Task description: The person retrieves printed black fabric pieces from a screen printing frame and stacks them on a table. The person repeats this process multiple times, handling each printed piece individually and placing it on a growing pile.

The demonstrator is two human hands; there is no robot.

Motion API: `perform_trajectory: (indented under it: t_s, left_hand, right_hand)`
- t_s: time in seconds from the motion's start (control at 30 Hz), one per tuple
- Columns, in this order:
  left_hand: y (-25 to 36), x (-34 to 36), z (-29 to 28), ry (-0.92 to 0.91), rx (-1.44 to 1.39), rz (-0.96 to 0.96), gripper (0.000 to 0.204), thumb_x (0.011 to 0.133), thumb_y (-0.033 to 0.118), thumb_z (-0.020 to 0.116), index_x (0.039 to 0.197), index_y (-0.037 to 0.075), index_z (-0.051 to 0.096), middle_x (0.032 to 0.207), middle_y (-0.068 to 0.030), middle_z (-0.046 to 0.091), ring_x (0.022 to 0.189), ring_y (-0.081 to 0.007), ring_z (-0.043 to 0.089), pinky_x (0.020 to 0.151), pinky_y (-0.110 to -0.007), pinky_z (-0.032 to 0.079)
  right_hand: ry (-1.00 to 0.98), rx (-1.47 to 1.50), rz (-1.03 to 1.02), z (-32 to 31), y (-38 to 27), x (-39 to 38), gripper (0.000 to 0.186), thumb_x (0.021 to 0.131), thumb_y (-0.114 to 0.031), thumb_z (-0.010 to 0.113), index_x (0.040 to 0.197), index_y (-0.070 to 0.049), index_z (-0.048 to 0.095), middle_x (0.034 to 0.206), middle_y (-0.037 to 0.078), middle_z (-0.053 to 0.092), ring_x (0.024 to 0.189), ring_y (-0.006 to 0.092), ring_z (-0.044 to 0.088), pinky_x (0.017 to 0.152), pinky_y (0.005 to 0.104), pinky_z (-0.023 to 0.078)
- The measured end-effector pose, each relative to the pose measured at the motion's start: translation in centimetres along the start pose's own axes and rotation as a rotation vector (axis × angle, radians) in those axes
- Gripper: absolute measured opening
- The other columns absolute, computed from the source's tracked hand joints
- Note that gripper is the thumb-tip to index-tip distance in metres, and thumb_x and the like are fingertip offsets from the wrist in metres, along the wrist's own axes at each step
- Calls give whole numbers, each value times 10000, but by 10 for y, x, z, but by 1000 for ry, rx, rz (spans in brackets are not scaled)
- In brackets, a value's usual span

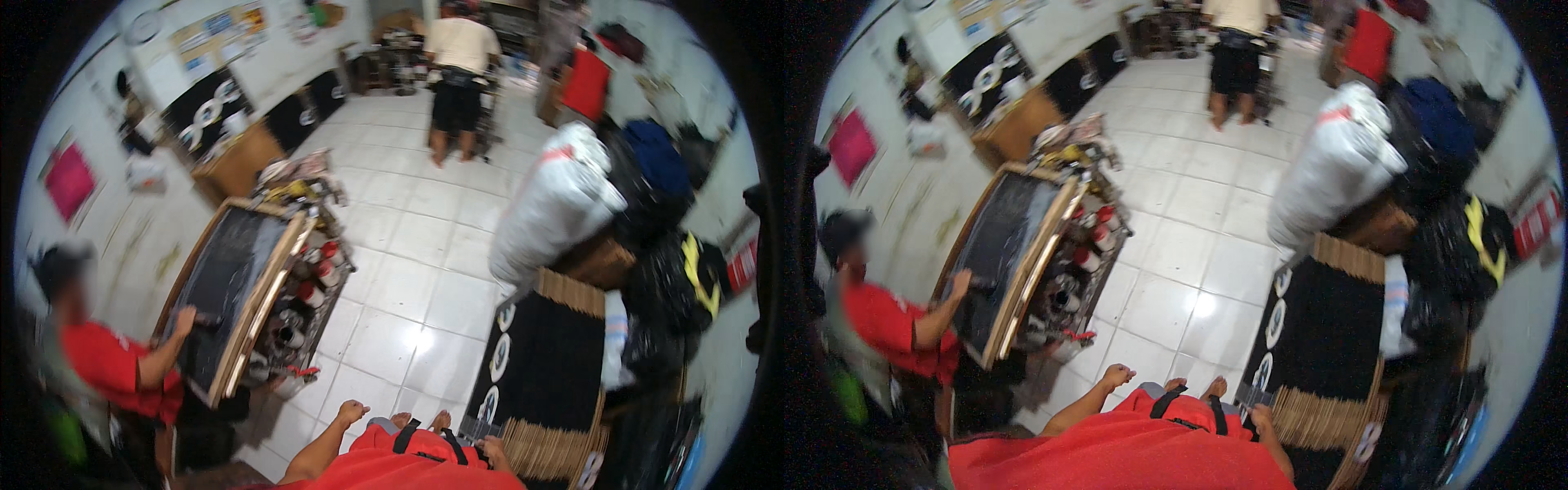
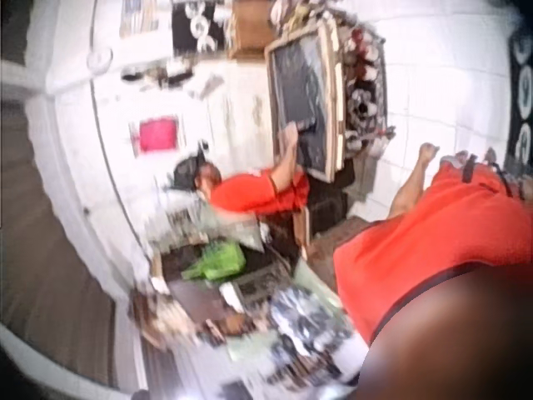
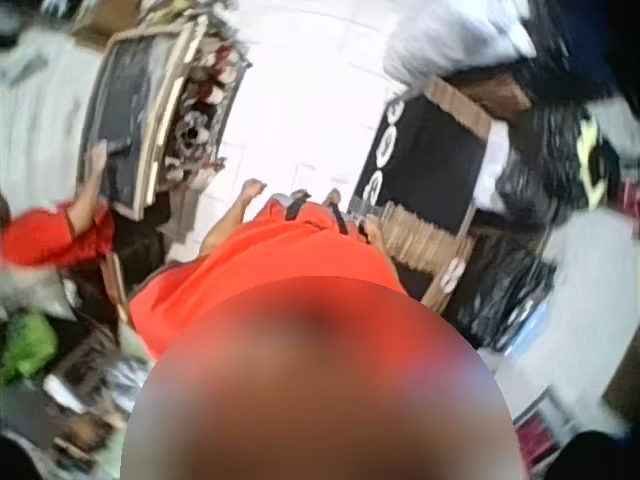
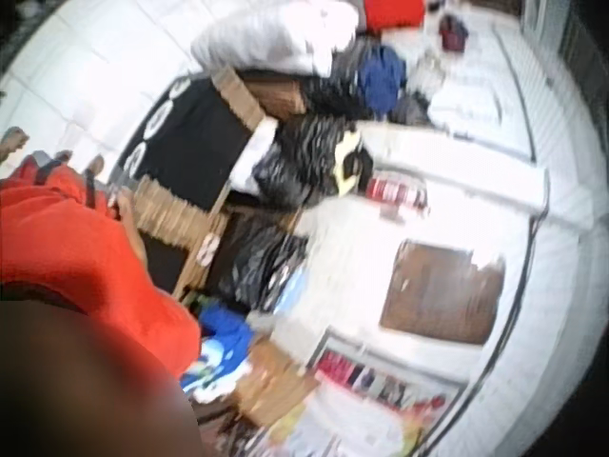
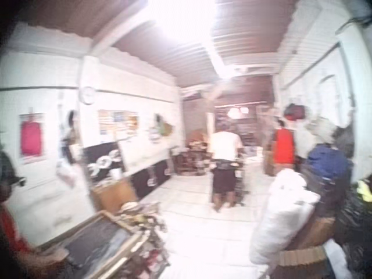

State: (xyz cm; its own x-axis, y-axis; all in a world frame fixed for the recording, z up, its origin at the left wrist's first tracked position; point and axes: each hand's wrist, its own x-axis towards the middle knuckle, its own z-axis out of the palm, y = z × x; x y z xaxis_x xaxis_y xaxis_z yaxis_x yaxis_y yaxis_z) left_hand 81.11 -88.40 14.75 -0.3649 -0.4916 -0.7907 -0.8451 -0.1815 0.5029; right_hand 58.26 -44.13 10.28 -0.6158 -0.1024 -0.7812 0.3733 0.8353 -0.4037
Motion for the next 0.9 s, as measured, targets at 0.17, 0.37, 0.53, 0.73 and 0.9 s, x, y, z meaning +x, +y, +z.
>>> perform_trajectory:
  t_s: [0.17,0.37,0.53,0.73,0.9]
  left_hand:
    - [-29,-24,29,109,-91,-52,322,707,287,727,827,-2,650,761,-96,648,703,-176,599,659,-312,476]
    - [-109,-50,64,153,107,-147,450,711,455,663,781,12,684,858,-159,665,767,-283,627,692,-362,478]
    - [-148,-60,79,-68,344,-251,558,652,567,655,795,29,689,866,-178,662,775,-285,637,663,-369,484]
    - [-110,-40,64,135,417,-57,542,691,535,632,785,3,677,821,-169,664,728,-258,631,694,-347,482]
    - [-57,-23,27,165,-19,-71,439,722,440,643,734,3,672,733,-143,651,705,-220,610,667,-348,476]
  right_hand:
    - [-70,-10,-36,-44,-50,41,363,774,-120,651,1107,7,583,867,96,650,689,163,619,525,302,466]
    - [-123,-14,-142,-58,-94,77,357,758,-54,653,1099,23,581,866,142,641,700,187,631,529,267,473]
    - [-159,94,-205,-52,-112,75,336,763,-41,649,1077,53,574,830,108,635,683,166,611,508,274,456]
    - [-248,-42,-148,-21,-82,81,329,752,-109,655,1053,18,619,886,136,657,757,198,634,633,296,499]
    - [-193,-508,-441,-6,-55,104,355,727,-173,666,1041,-10,642,955,163,655,867,234,629,765,308,485]
